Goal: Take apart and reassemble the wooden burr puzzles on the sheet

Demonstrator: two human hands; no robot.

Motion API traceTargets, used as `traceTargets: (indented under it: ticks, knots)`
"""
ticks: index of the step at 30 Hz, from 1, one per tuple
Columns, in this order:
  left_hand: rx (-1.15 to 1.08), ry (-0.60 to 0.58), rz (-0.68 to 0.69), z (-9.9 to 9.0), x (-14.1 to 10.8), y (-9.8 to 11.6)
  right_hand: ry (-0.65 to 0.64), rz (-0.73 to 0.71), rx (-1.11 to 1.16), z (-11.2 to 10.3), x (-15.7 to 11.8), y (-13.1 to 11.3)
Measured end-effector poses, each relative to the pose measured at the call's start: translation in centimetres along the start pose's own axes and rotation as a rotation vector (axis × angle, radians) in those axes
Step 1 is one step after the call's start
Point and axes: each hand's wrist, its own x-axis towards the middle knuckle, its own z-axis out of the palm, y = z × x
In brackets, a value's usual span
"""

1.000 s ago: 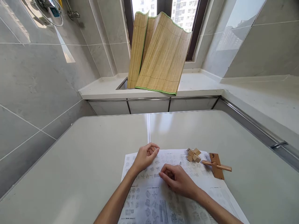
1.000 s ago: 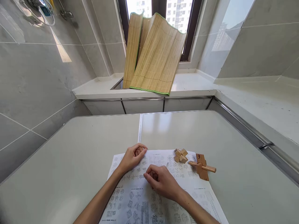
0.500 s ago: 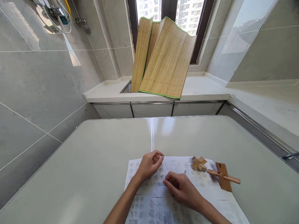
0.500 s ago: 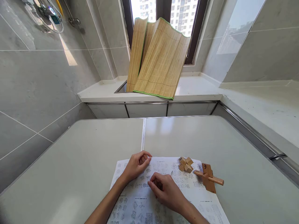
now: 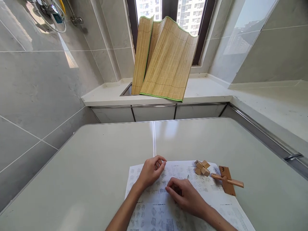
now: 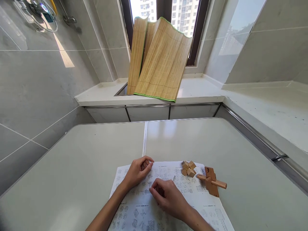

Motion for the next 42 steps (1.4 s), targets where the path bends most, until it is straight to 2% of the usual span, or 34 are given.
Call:
traceTargets:
  ticks: [10, 17, 24, 33, 39, 42]
  knots:
    - [0.02, -0.014, -0.005, 0.1, 0.3, 0.2, 0.024, -0.043, -0.121, 0.3, -0.1, 0.3]
    - [-0.04, -0.005, -0.026, 0.1, 0.4, -0.1, 0.022, -0.038, -0.083, 0.1, 0.1, 0.5]
    - [-0.054, -0.042, -0.025, -0.9, 0.1, 0.4, 0.002, -0.05, -0.057, -0.4, 0.5, 0.6]
    - [0.028, 0.015, -0.033, -1.7, -1.0, 0.1, -0.002, -0.087, -0.066, -1.5, 2.0, 1.5]
    - [0.122, -0.002, 0.041, -2.1, -1.9, -0.4, 0.03, -0.089, -0.051, -1.9, 2.9, 1.8]
    - [0.174, -0.052, 0.094, -2.3, -2.1, -0.2, 0.041, -0.081, -0.048, -2.0, 2.6, 1.7]
